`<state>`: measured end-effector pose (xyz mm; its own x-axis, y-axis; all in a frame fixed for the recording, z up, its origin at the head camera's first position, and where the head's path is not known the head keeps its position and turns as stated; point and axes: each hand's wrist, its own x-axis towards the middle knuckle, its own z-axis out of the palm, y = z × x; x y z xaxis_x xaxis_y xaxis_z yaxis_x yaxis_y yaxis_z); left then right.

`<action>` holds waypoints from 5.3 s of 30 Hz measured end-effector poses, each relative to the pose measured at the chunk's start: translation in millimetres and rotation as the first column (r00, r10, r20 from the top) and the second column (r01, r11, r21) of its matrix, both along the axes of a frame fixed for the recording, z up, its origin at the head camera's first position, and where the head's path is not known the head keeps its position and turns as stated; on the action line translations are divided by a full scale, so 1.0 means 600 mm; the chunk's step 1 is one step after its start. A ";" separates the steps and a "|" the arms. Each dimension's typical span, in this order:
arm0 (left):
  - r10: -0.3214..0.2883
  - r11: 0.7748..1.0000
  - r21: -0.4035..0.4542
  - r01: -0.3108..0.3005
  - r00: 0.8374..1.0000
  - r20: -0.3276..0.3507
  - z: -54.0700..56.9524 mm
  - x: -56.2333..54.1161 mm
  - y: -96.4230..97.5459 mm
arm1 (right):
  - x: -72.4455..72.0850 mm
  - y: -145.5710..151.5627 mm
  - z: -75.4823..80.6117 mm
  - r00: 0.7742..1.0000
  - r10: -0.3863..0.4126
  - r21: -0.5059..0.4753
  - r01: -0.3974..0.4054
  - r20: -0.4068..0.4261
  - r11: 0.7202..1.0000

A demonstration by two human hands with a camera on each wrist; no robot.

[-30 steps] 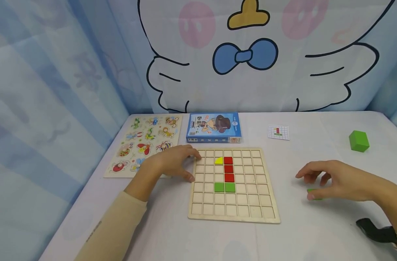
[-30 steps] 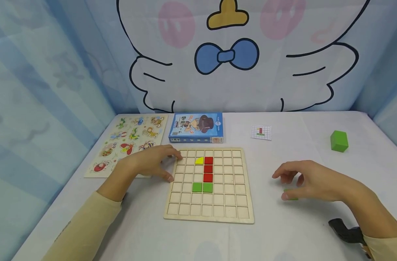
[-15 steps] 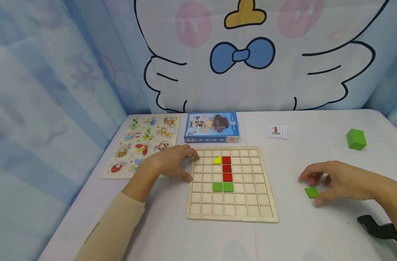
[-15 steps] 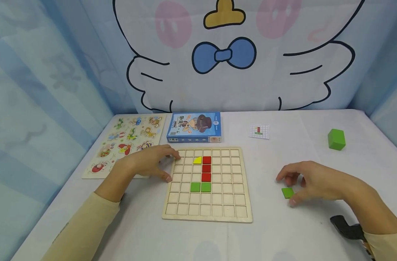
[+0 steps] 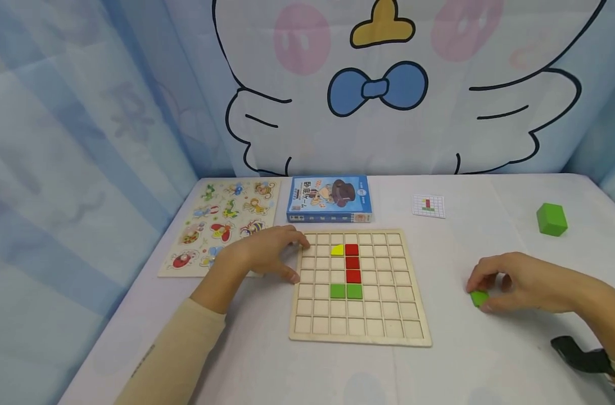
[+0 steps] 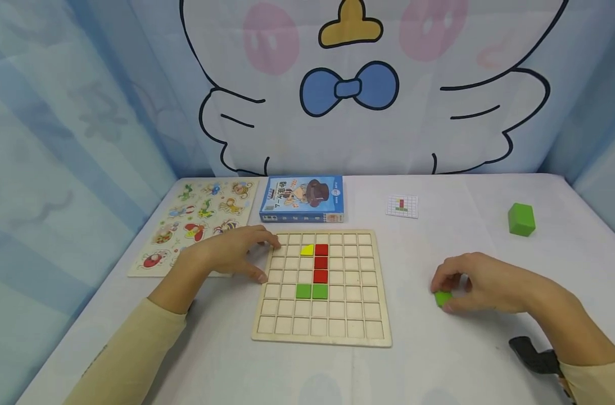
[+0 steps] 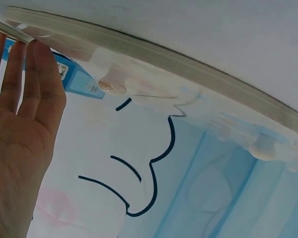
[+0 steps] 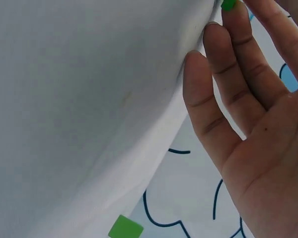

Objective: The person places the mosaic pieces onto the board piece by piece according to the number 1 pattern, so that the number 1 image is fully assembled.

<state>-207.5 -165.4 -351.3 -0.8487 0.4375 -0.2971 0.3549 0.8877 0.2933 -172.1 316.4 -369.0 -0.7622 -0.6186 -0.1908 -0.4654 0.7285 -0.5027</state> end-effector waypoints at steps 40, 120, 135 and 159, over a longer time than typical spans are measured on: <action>-0.005 1.000 0.001 0.005 1.000 0.011 -0.002 -0.003 -0.003 | -0.011 -0.102 0.037 0.980 0.027 -0.224 -0.072 -0.199 0.972; 0.037 0.999 0.007 -0.037 0.999 0.015 -0.010 0.000 0.000 | -0.038 -0.251 0.004 0.975 0.222 -0.211 -0.215 0.009 0.953; 0.027 1.000 0.006 -0.027 1.000 0.004 -0.004 -0.002 0.005 | -0.038 -0.240 0.007 0.967 0.254 -0.180 -0.255 -0.033 0.950; 0.030 0.999 0.014 -0.030 0.999 0.018 -0.005 -0.003 0.002 | -0.034 -0.270 0.000 0.953 0.259 -0.051 -0.270 -0.155 0.962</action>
